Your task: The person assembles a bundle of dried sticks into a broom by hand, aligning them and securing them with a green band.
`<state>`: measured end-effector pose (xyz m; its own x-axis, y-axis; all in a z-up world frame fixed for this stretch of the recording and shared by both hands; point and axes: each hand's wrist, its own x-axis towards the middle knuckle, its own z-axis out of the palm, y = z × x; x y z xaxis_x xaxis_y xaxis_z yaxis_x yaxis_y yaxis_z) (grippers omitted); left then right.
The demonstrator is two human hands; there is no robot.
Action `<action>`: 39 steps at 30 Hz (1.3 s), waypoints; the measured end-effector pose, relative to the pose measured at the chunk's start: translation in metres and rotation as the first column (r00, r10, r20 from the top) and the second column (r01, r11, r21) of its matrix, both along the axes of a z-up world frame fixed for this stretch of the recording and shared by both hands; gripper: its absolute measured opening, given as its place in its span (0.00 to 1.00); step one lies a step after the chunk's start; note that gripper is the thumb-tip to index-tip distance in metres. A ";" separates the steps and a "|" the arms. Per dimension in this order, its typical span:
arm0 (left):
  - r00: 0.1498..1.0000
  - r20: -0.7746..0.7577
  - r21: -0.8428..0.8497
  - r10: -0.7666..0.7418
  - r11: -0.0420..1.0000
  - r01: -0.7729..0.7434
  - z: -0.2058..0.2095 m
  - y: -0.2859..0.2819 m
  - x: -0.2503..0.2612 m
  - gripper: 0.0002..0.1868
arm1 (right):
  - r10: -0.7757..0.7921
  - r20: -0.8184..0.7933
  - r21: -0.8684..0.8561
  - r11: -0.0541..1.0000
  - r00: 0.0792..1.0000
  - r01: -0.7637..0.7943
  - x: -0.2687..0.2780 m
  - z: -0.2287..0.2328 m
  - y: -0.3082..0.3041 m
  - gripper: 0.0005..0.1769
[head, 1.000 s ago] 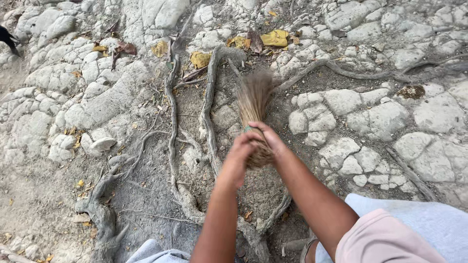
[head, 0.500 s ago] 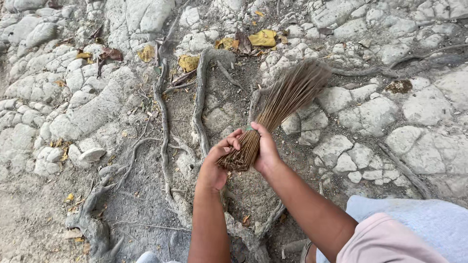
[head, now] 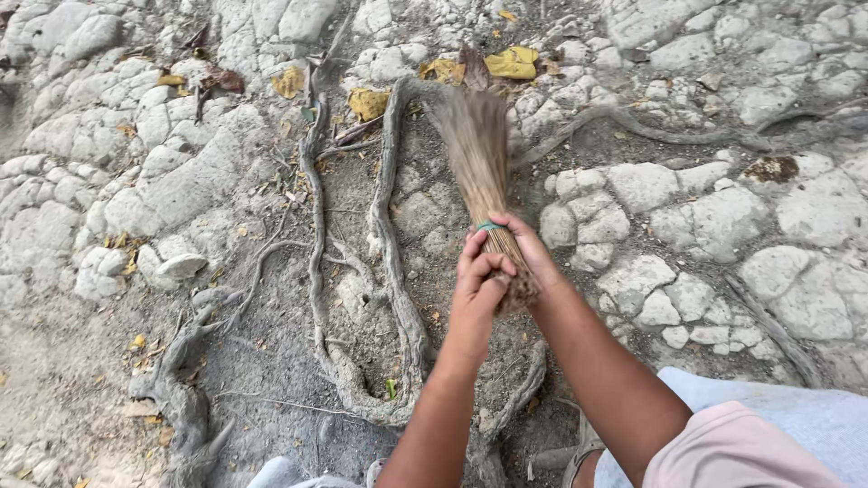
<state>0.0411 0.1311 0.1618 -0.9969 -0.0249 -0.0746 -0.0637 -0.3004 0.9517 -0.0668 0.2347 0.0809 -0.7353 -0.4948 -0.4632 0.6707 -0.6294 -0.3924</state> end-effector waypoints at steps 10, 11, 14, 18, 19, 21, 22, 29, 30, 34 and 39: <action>0.978 -0.205 -0.120 0.034 0.991 -0.060 -0.043 0.003 0.003 0.08 | -0.001 0.006 -0.029 1.000 1.000 0.001 -0.009 -0.031 0.007 0.25; 0.975 -0.219 -0.099 0.039 0.993 -0.062 -0.042 0.001 0.004 0.08 | -0.019 -0.026 -0.011 1.000 0.999 0.019 -0.010 -0.031 0.004 0.24; 0.981 -0.181 -0.063 0.074 0.994 -0.087 -0.047 -0.005 -0.006 0.07 | 0.132 -0.110 0.094 0.988 0.985 -0.122 -0.036 -0.043 -0.005 0.25; 0.993 0.092 0.127 0.078 0.988 -0.089 -0.069 -0.019 -0.023 0.11 | 0.272 -0.006 0.297 0.920 0.962 -0.258 -0.070 -0.072 -0.014 0.23; 0.991 0.105 0.171 0.080 0.981 -0.097 -0.078 -0.015 -0.024 0.11 | 0.203 0.010 0.388 0.902 0.979 -0.191 -0.066 -0.075 -0.013 0.22; 0.996 0.039 0.254 0.081 0.963 -0.088 -0.093 -0.017 -0.026 0.11 | 0.036 -0.052 0.445 0.896 0.998 -0.009 -0.054 -0.075 -0.017 0.20; 0.996 -0.041 0.292 0.083 0.954 -0.067 -0.098 -0.021 -0.026 0.10 | -0.063 -0.119 0.403 0.909 0.991 0.106 -0.046 -0.073 -0.020 0.18; 0.996 -0.075 0.260 -0.040 0.964 0.059 -0.056 -0.030 -0.016 0.10 | -0.116 -0.061 0.146 0.982 0.991 0.123 -0.027 -0.033 -0.007 0.18; 0.998 -0.061 0.158 -0.019 0.987 0.028 -0.045 -0.022 -0.013 0.10 | -0.080 -0.024 0.128 0.988 0.997 0.082 -0.028 -0.030 -0.002 0.18; 0.996 0.064 -0.073 0.055 0.996 -0.051 -0.023 -0.001 -0.013 0.08 | 0.030 0.013 0.090 0.995 0.999 -0.031 -0.027 -0.041 -0.004 0.18; 0.999 0.043 0.079 0.004 0.997 -0.007 -0.020 -0.011 -0.011 0.09 | 0.048 -0.062 0.084 0.996 0.997 -0.042 -0.023 -0.035 -0.001 0.20</action>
